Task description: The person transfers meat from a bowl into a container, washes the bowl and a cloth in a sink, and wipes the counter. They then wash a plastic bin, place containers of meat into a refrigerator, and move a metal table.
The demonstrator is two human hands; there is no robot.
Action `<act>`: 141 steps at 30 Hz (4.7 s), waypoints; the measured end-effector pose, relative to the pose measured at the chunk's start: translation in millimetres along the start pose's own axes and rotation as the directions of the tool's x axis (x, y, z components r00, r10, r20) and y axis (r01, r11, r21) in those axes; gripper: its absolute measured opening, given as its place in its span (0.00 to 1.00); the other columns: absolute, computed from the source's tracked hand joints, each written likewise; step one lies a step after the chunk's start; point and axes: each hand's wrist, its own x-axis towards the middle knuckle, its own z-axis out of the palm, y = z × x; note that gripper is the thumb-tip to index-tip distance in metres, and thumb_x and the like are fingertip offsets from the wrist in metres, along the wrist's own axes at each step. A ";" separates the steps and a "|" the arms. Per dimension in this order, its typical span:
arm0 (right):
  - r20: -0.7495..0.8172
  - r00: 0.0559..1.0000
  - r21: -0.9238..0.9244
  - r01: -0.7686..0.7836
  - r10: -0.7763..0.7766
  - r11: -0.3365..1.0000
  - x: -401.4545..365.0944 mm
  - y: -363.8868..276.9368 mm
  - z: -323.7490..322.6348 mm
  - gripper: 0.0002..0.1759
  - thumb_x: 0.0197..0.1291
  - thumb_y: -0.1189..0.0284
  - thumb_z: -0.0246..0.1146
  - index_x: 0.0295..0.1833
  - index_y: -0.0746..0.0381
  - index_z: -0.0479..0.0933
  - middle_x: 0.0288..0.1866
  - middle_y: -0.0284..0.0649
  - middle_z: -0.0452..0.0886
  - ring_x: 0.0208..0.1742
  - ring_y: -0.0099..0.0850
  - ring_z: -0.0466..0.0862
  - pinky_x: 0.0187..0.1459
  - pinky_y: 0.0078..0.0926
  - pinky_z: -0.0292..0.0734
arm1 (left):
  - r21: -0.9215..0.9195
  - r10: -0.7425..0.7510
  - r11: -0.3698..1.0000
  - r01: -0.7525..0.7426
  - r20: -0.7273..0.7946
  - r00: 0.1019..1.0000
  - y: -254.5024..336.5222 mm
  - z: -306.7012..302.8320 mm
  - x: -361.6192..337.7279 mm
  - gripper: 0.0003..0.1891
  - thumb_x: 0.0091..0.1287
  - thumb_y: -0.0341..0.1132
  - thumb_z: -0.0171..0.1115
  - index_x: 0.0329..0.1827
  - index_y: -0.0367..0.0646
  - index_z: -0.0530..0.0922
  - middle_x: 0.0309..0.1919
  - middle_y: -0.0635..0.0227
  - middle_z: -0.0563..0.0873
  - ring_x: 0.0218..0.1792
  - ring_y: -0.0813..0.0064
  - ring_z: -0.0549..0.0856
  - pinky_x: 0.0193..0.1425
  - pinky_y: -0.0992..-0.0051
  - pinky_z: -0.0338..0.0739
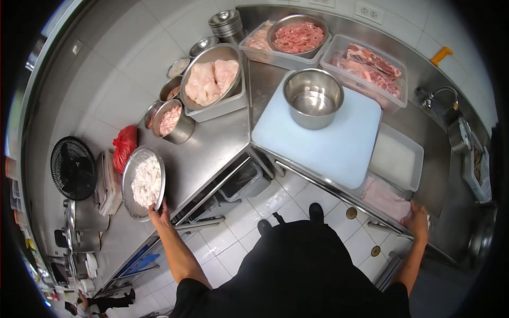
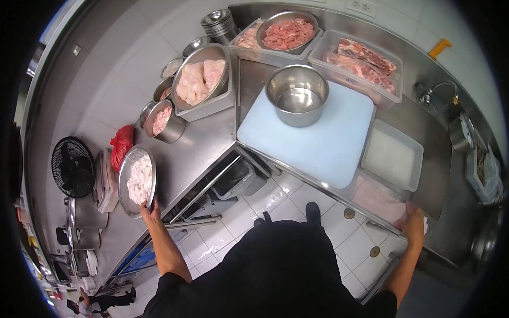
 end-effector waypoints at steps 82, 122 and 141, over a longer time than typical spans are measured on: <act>-0.709 0.369 0.092 0.893 -0.601 0.440 163.9 -437.7 -202.7 0.51 0.51 0.55 0.73 0.75 0.66 0.58 0.71 0.62 0.65 0.69 0.51 0.71 0.69 0.42 0.66 | 0.013 0.079 0.992 -0.126 0.718 0.691 -442.1 468.4 -211.2 0.22 0.69 0.37 0.64 0.60 0.29 0.74 0.54 0.59 0.81 0.53 0.70 0.81 0.60 0.70 0.74; -0.302 0.480 -0.025 0.860 -0.823 0.510 193.2 -441.1 -103.6 0.13 0.61 0.63 0.63 0.35 0.61 0.85 0.33 0.55 0.83 0.38 0.48 0.84 0.43 0.42 0.78 | -0.007 0.097 0.991 -0.131 0.711 0.696 -439.8 453.5 -216.4 0.28 0.66 0.39 0.67 0.62 0.28 0.73 0.56 0.60 0.79 0.53 0.71 0.78 0.61 0.71 0.71; -0.456 0.222 0.117 0.975 -0.862 0.189 195.3 -501.8 -176.2 0.24 0.57 0.58 0.65 0.57 0.57 0.79 0.57 0.50 0.80 0.61 0.48 0.75 0.62 0.42 0.70 | 0.026 0.134 0.977 -0.213 0.700 0.701 -432.5 452.8 -234.3 0.23 0.68 0.37 0.65 0.59 0.29 0.75 0.53 0.62 0.81 0.51 0.73 0.79 0.58 0.72 0.71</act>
